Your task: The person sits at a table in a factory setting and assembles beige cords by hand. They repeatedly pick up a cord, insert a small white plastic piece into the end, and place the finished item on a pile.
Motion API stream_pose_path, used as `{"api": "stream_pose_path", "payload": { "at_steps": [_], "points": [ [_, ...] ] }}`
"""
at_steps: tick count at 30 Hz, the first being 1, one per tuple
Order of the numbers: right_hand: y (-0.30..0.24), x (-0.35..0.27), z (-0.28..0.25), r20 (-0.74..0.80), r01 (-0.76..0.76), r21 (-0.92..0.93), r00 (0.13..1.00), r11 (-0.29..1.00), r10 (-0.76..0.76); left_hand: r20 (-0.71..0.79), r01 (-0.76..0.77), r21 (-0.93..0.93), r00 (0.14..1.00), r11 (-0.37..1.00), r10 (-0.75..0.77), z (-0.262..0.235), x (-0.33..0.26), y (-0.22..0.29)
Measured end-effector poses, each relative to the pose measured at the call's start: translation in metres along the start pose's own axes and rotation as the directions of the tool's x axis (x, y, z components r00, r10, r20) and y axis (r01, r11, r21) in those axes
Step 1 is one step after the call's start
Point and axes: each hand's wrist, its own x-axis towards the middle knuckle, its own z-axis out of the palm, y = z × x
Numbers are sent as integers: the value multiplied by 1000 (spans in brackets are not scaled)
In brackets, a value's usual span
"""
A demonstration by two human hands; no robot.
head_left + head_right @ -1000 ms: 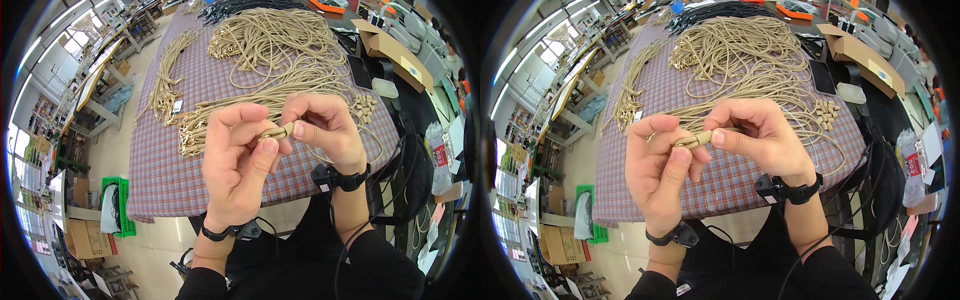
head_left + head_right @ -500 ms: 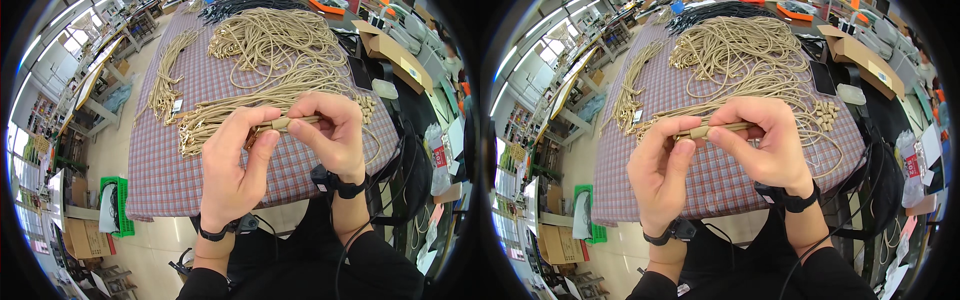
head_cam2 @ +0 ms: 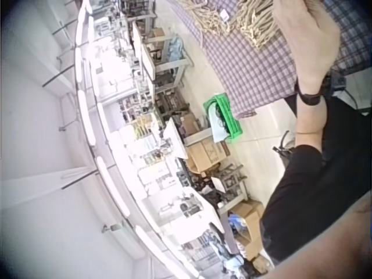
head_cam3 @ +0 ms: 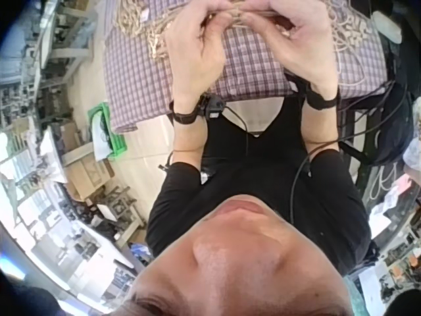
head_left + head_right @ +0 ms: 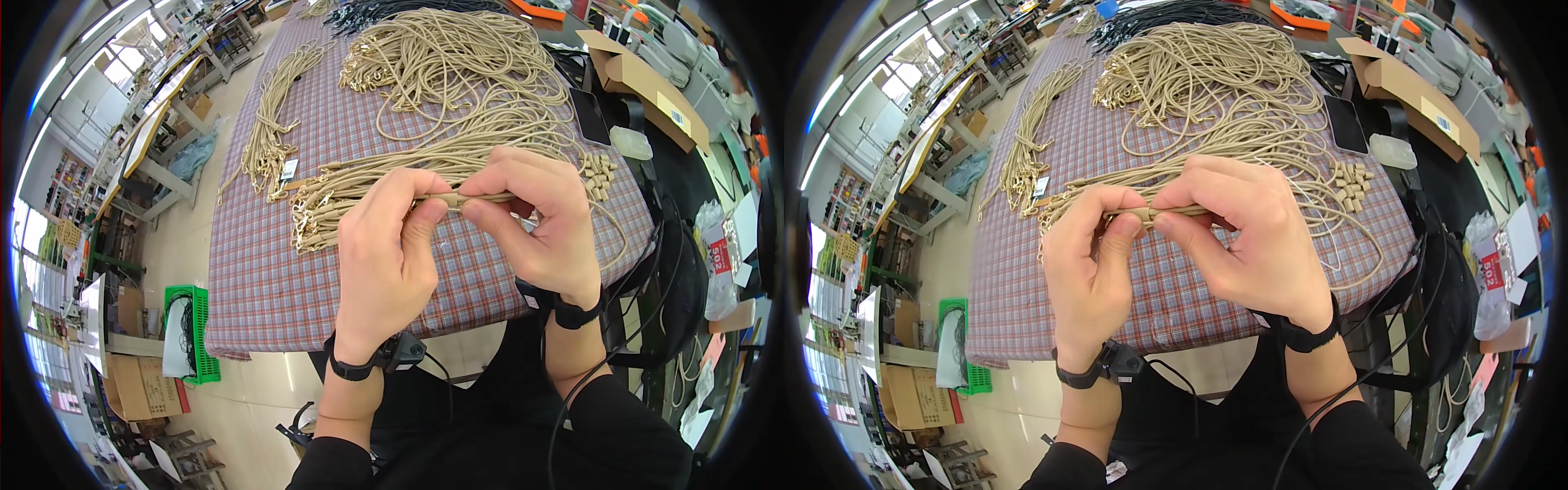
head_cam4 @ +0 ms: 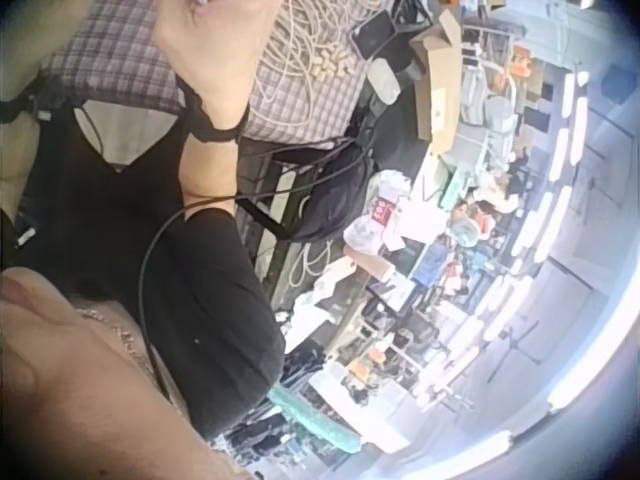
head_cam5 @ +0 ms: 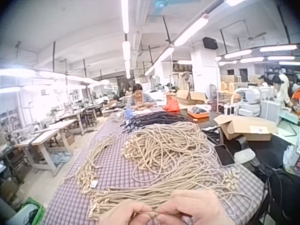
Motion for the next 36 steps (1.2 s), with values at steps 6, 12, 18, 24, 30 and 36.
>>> {"api": "stream_pose_path", "payload": {
  "at_steps": [6, 12, 18, 24, 30, 36],
  "points": [
    [5, -1, -4, -10, 68, -61, 998, 996, -68, 21, -45, -20, 999, 999, 45, 5, 1, -5],
    [8, -2, -11, 25, 52, -60, 998, 997, -51, 40, 11, -47, 999, 999, -9, 8, 0, -7],
    [22, -11, -39, 11, -45, -160, 999, 986, 48, -194, 147, 173, 975, 974, -113, -32, 0, -24],
    [38, -29, -92, -102, -255, -258, 966, 932, 236, -210, 385, 301, 919, 872, -333, -82, -4, -55],
    [56, -34, -111, -148, -245, -495, 969, 834, 197, -105, 407, 428, 909, 807, -403, -75, -5, -74],
    [64, -34, -102, -121, -356, -442, 933, 823, 339, -128, 353, 525, 933, 774, -337, -71, -9, -91]
  ]
}}
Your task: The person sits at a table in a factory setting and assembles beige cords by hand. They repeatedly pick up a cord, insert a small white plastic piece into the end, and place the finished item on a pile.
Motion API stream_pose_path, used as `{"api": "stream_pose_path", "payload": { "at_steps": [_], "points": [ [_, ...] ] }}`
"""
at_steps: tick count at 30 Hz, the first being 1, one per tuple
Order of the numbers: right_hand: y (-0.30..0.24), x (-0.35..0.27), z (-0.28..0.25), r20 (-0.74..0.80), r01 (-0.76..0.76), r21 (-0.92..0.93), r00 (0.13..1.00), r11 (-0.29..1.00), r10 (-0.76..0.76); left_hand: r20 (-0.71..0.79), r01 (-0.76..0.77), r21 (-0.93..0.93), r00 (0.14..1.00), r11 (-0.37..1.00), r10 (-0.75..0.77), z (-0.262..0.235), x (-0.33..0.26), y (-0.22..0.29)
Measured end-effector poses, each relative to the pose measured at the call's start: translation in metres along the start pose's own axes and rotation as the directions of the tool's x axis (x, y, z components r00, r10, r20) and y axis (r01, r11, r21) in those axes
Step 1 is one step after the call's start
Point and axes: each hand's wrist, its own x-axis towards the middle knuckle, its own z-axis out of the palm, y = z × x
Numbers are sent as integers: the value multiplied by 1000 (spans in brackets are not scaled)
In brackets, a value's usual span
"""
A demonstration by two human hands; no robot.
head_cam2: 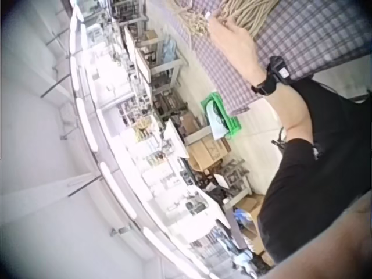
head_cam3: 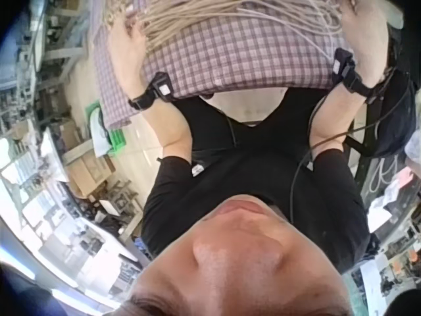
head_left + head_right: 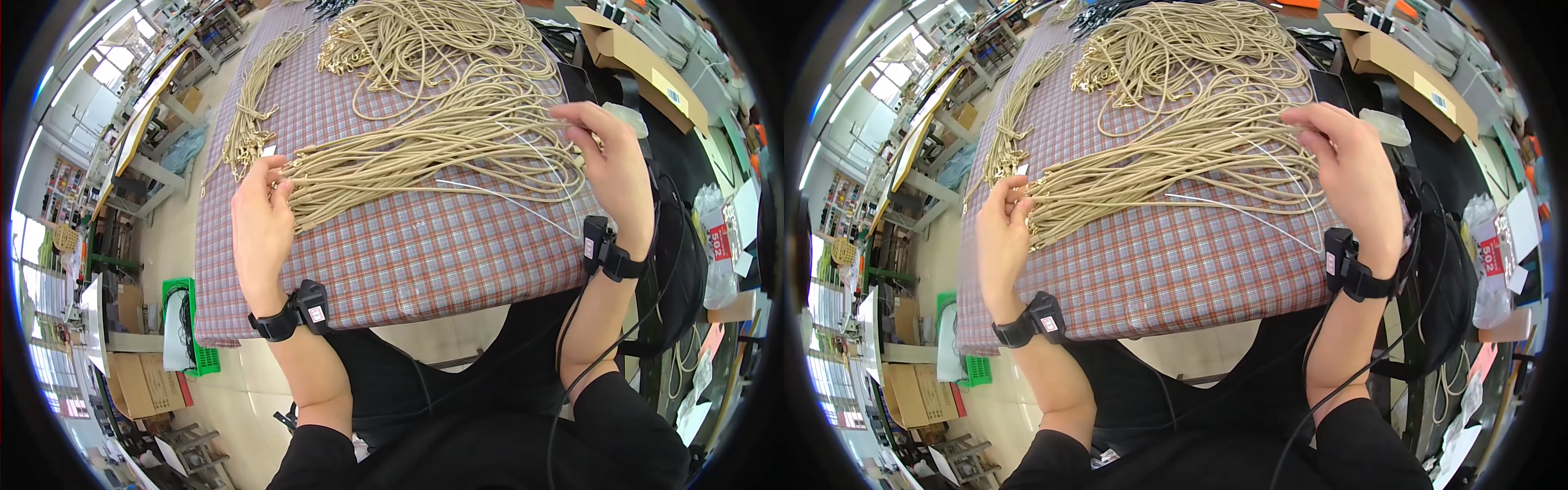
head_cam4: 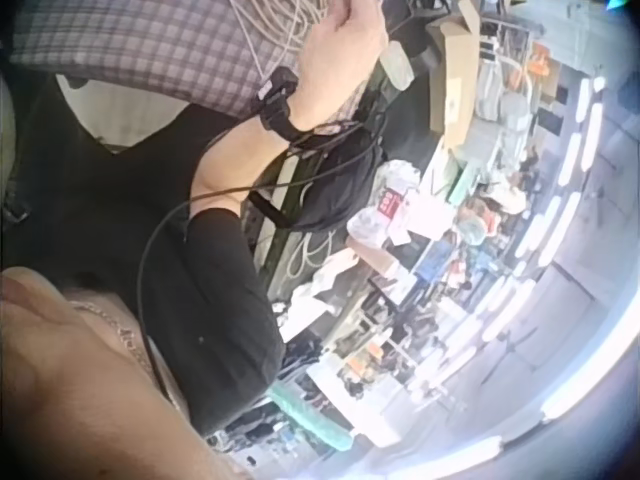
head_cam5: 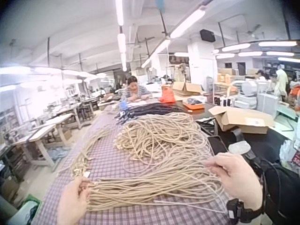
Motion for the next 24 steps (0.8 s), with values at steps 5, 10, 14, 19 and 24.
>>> {"api": "stream_pose_path", "payload": {
  "at_steps": [5, 10, 14, 19, 24],
  "points": [
    [1, 1, 12, -105, 117, -73, 987, 990, -124, -40, 11, 138, 999, 990, -5, -5, 2, -1],
    [-13, -8, -9, 128, -6, -131, 992, 991, 23, -39, -253, 322, 959, 912, 279, -11, -9, 8],
    [4, -20, -14, 145, 18, -38, 989, 999, -12, 116, -352, 101, 933, 930, 341, 5, -28, 70],
    [-2, -21, -23, 140, -36, -52, 989, 998, 43, 274, -663, -266, 644, 700, 714, 52, -77, 154],
    [-4, -24, -27, 154, -13, -43, 988, 999, 20, 265, -703, -348, 561, 620, 784, 108, -121, 189]
  ]
}}
